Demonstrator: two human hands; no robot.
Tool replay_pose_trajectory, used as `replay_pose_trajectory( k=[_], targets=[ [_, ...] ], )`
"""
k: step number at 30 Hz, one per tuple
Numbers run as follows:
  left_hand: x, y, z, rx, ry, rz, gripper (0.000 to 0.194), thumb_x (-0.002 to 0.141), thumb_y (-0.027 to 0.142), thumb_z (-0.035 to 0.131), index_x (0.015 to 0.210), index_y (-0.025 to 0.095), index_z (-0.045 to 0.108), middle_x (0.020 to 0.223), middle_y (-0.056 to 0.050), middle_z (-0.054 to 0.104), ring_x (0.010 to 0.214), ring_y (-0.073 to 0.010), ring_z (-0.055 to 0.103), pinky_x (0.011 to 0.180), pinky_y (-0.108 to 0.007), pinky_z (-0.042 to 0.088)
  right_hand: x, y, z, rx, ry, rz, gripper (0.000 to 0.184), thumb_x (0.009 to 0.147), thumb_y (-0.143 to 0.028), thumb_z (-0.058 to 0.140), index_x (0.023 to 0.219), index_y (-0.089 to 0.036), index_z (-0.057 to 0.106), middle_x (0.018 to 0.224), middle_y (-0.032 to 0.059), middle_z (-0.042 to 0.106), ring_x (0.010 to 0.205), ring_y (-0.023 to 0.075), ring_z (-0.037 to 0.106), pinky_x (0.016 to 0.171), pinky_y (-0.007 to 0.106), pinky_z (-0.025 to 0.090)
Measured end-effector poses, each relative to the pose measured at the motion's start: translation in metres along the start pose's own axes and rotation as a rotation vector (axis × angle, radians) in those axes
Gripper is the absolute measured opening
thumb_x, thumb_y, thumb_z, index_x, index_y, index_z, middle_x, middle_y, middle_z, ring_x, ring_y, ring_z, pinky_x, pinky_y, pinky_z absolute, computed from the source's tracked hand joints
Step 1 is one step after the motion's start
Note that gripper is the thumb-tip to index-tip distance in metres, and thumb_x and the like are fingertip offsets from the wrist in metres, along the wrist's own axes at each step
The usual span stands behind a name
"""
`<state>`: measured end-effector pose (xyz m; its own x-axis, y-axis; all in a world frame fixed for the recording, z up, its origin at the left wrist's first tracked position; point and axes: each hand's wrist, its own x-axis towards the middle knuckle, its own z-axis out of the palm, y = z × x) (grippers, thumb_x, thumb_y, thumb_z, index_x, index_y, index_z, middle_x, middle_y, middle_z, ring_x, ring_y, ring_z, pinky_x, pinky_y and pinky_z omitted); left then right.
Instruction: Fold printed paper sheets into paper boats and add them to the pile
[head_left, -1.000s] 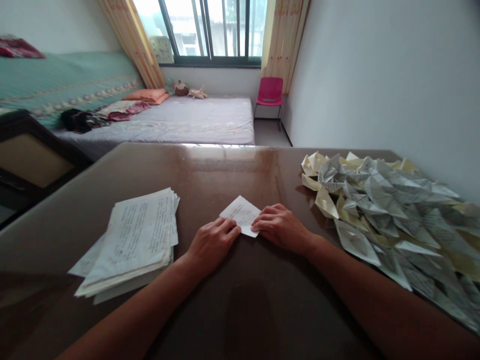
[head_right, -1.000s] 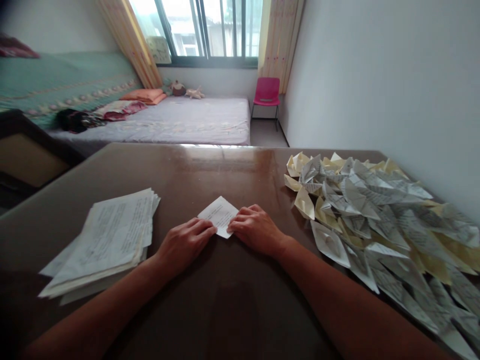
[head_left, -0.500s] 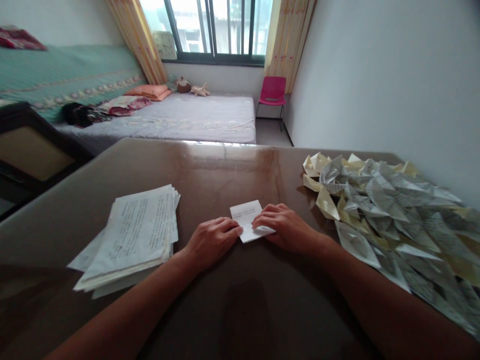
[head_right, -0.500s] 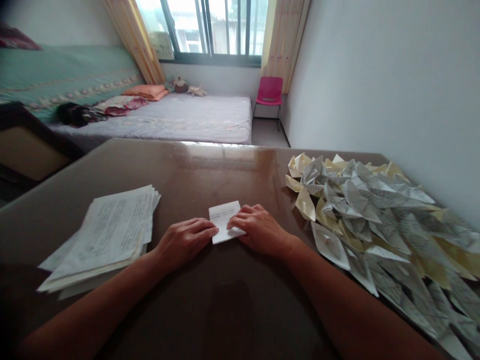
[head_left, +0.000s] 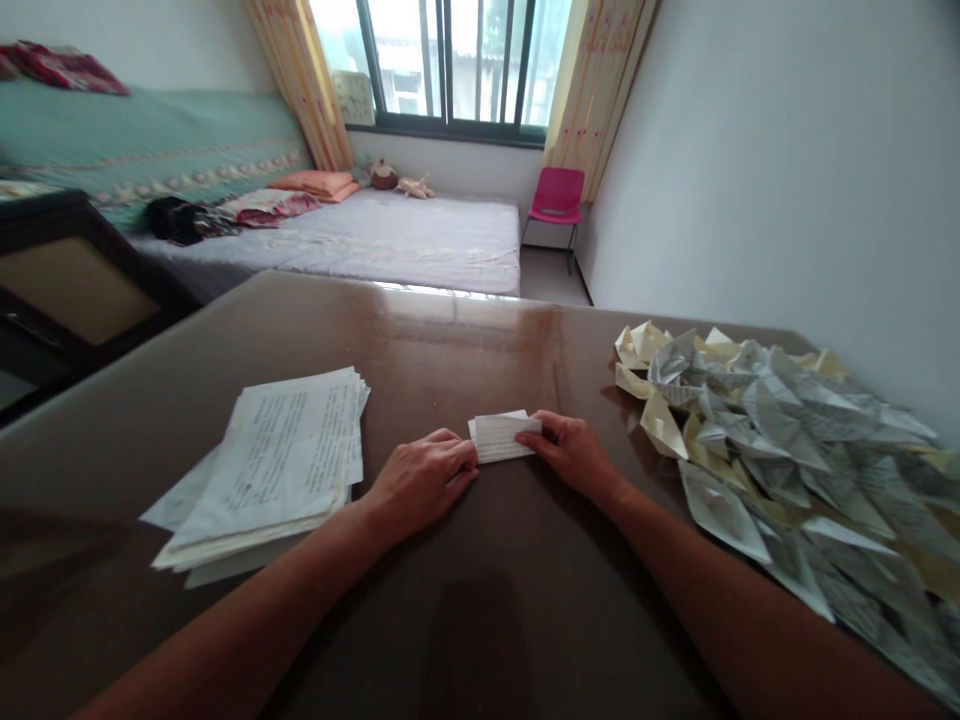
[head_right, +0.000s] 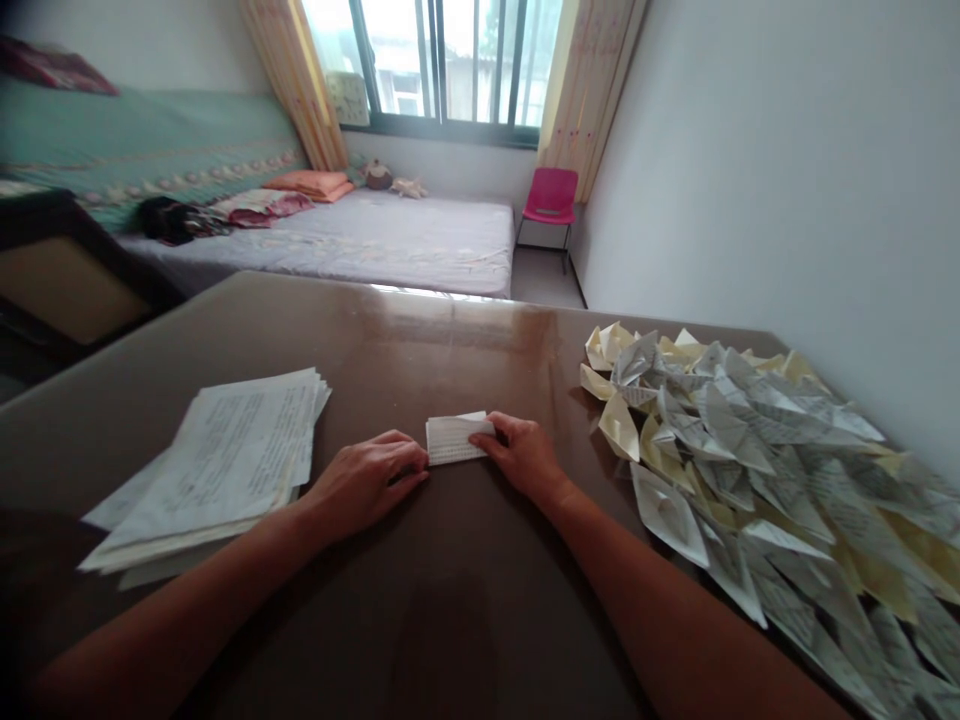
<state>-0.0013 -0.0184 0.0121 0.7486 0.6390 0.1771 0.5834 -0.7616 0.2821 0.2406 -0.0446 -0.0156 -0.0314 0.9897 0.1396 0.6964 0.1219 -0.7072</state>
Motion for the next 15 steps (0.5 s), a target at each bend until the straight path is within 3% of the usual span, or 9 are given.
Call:
replay_pose_trajectory(
  k=[5, 11, 15],
  targets=[
    [-0.002, 0.002, -0.004, 0.05, 0.019, 0.114, 0.027, 0.095, 0.029, 0.04, 0.101, 0.026, 0.067, 0.087, -0.002, 0.069, 0.088, -0.0143, 0.06, 0.068, -0.022, 0.049, 0.003, -0.007, 0.002, -0.182, 0.025, 0.018, 0.028, 0.087, -0.043, 0.053, 0.073, -0.019, 0.059, 0.066, -0.0019, 0.059, 0.06, 0.0121, 0.049, 0.059, 0.023, 0.033],
    [-0.002, 0.005, -0.004, 0.072, -0.014, 0.076, 0.028, 0.095, 0.028, 0.04, 0.103, 0.026, 0.067, 0.089, -0.002, 0.069, 0.088, -0.0159, 0.06, 0.066, -0.023, 0.049, 0.018, -0.015, -0.003, -0.354, -0.097, -0.003, 0.029, 0.085, -0.043, 0.057, 0.068, -0.02, 0.053, 0.066, -0.0021, 0.058, 0.057, 0.0116, 0.047, 0.054, 0.024, 0.024],
    [-0.001, 0.006, -0.003, 0.087, -0.027, 0.053, 0.027, 0.094, 0.028, 0.041, 0.105, 0.026, 0.066, 0.092, -0.002, 0.069, 0.089, -0.0174, 0.06, 0.064, -0.025, 0.049, 0.019, -0.012, 0.003, -0.428, -0.017, -0.031, 0.031, 0.085, -0.047, 0.055, 0.07, -0.02, 0.054, 0.068, -0.0015, 0.058, 0.058, 0.0122, 0.047, 0.054, 0.025, 0.024]
  ],
)
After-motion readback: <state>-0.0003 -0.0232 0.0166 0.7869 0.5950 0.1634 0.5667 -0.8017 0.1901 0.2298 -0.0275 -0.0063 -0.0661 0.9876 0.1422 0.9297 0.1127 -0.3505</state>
